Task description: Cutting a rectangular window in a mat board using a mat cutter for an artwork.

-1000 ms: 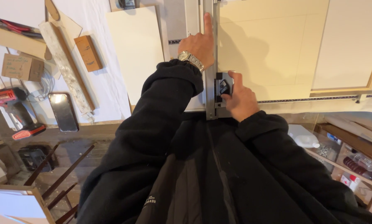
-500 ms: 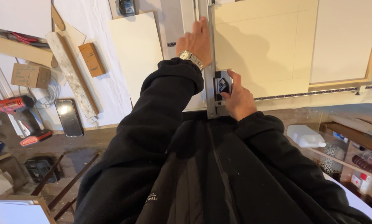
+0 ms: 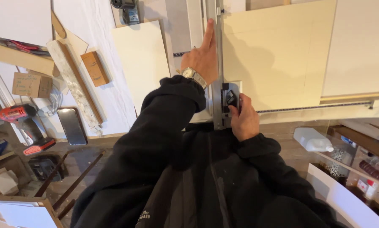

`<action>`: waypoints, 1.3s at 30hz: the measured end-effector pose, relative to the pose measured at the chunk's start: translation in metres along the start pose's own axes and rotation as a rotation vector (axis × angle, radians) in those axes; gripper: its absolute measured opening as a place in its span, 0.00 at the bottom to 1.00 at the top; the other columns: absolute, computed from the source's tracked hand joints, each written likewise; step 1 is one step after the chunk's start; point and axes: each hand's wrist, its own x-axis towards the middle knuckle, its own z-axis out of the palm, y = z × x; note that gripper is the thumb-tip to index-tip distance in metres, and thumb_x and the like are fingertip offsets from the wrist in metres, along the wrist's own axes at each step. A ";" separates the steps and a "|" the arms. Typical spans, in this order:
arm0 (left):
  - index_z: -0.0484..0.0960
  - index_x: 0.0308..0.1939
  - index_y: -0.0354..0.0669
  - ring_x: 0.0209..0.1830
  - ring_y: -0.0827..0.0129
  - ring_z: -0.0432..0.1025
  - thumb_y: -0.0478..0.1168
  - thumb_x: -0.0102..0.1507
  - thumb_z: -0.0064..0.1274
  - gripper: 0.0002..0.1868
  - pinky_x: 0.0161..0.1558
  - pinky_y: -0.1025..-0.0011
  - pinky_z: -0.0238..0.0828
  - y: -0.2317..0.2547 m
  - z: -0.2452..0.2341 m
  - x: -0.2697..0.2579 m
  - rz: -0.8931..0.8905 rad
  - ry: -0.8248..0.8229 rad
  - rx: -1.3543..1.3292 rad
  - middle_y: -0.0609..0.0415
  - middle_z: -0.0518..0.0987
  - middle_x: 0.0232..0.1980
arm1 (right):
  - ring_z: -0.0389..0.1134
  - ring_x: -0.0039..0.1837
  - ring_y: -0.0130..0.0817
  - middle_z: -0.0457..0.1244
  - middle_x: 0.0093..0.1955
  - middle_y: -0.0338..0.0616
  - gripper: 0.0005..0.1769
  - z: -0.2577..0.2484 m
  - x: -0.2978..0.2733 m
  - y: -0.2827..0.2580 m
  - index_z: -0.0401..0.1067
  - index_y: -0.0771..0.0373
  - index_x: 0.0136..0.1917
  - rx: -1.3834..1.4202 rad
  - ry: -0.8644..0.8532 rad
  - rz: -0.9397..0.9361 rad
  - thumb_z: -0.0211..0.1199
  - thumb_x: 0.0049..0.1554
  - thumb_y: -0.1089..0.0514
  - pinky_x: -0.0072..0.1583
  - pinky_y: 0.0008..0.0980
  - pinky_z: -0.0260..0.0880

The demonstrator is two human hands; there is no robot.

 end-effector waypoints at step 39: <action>0.48 0.78 0.26 0.21 0.59 0.76 0.31 0.52 0.55 0.52 0.23 0.63 0.76 0.006 -0.019 -0.007 -0.028 -0.068 -0.034 0.42 0.29 0.83 | 0.73 0.51 0.52 0.69 0.50 0.54 0.24 -0.010 0.158 -0.050 0.59 0.68 0.69 0.092 0.046 -0.115 0.64 0.63 0.67 0.51 0.46 0.71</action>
